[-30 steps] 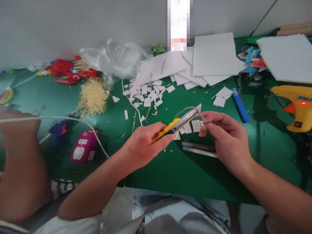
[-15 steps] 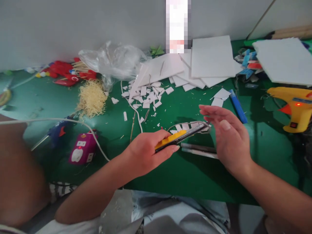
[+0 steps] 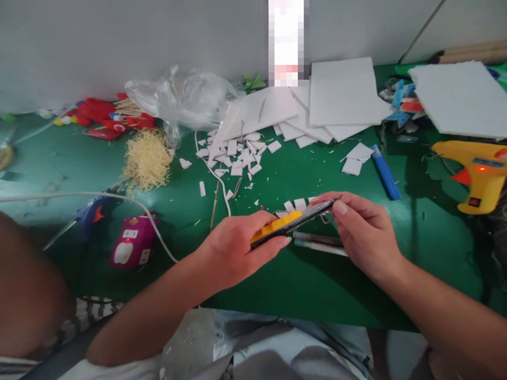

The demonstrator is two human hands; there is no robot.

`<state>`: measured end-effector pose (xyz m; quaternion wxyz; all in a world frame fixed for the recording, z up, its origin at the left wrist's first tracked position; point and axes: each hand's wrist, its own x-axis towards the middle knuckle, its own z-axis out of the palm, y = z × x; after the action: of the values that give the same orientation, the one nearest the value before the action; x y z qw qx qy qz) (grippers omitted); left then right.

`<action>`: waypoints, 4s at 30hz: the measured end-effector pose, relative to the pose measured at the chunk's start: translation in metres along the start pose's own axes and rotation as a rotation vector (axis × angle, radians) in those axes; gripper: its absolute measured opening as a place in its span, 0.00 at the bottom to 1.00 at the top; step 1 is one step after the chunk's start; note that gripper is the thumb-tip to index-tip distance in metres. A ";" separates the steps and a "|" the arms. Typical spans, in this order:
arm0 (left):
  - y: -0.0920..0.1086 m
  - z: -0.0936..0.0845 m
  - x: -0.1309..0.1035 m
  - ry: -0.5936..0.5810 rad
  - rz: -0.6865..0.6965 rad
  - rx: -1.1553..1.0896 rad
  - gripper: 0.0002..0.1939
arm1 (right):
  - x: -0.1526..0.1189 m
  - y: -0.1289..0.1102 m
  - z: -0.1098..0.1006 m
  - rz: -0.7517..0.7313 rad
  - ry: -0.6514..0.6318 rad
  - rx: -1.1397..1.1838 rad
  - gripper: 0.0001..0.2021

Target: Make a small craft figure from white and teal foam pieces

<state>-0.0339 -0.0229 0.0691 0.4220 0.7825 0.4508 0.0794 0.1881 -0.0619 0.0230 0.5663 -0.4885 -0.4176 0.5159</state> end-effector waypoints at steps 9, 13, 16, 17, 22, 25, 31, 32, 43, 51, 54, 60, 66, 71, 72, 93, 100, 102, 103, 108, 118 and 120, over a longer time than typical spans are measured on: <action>-0.002 -0.001 0.000 0.066 0.031 0.057 0.13 | 0.004 0.001 0.002 0.027 0.098 0.075 0.09; -0.004 0.002 -0.002 0.063 0.095 0.045 0.14 | 0.005 -0.002 0.003 0.027 0.111 0.072 0.11; -0.004 0.005 -0.002 0.043 0.152 0.061 0.12 | 0.005 -0.003 0.004 0.034 0.085 0.053 0.11; -0.003 0.006 -0.001 0.027 0.149 0.067 0.12 | 0.005 -0.003 0.005 0.037 0.075 0.048 0.12; 0.000 0.011 0.003 -0.034 0.105 0.056 0.11 | 0.004 -0.006 0.007 0.041 0.038 -0.014 0.13; -0.002 0.017 0.004 0.019 0.123 0.098 0.07 | 0.003 -0.010 0.007 0.080 -0.010 -0.084 0.15; -0.001 0.025 0.007 0.016 0.053 0.143 0.12 | 0.002 -0.012 0.008 0.134 -0.031 -0.078 0.16; 0.001 0.024 0.008 -0.006 0.007 0.189 0.10 | 0.001 -0.012 0.009 0.139 -0.032 -0.066 0.16; 0.010 0.019 0.008 0.000 -0.075 0.152 0.12 | -0.001 -0.017 0.011 0.179 -0.068 -0.050 0.20; 0.005 0.010 0.007 0.124 -0.084 0.076 0.12 | -0.001 -0.019 0.006 0.110 0.026 -0.074 0.17; -0.002 -0.002 0.007 0.462 -0.159 0.023 0.13 | 0.004 -0.024 -0.002 0.028 0.163 -0.031 0.15; -0.014 -0.010 0.030 0.379 -0.215 0.468 0.08 | 0.013 -0.020 -0.005 0.041 0.175 0.009 0.14; -0.032 -0.019 0.044 0.415 -0.312 0.813 0.10 | 0.013 -0.015 -0.005 0.040 0.187 -0.016 0.11; -0.040 -0.018 0.042 0.416 -0.243 0.918 0.12 | 0.012 -0.017 -0.006 -0.015 0.221 0.017 0.10; -0.040 -0.017 0.043 0.413 -0.259 0.903 0.13 | 0.012 -0.017 -0.006 -0.019 0.215 0.031 0.10; -0.010 0.041 0.026 0.023 0.267 0.452 0.13 | 0.008 -0.024 -0.007 -0.038 0.045 0.051 0.12; -0.012 0.030 0.024 0.040 0.179 0.048 0.02 | 0.007 -0.029 -0.007 -0.008 -0.046 0.129 0.11; -0.015 0.024 0.023 0.130 0.134 -0.076 0.03 | 0.006 -0.032 -0.007 0.048 -0.132 0.134 0.13; -0.016 0.021 0.022 0.187 0.108 -0.105 0.03 | 0.006 -0.033 -0.008 0.073 -0.173 0.137 0.13; -0.023 0.012 0.026 0.320 0.045 -0.156 0.04 | 0.006 -0.037 -0.008 0.122 -0.353 0.190 0.16; -0.022 -0.001 0.027 0.315 -0.119 0.369 0.10 | 0.009 -0.033 -0.015 0.264 -0.857 0.475 0.28; -0.022 0.000 0.028 0.274 -0.140 0.407 0.16 | 0.007 -0.028 -0.018 0.256 -0.936 0.602 0.26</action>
<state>-0.0319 0.0043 0.0456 0.1952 0.8002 0.5636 0.0626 0.2110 -0.0566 0.0473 0.3685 -0.0716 -0.3960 0.8380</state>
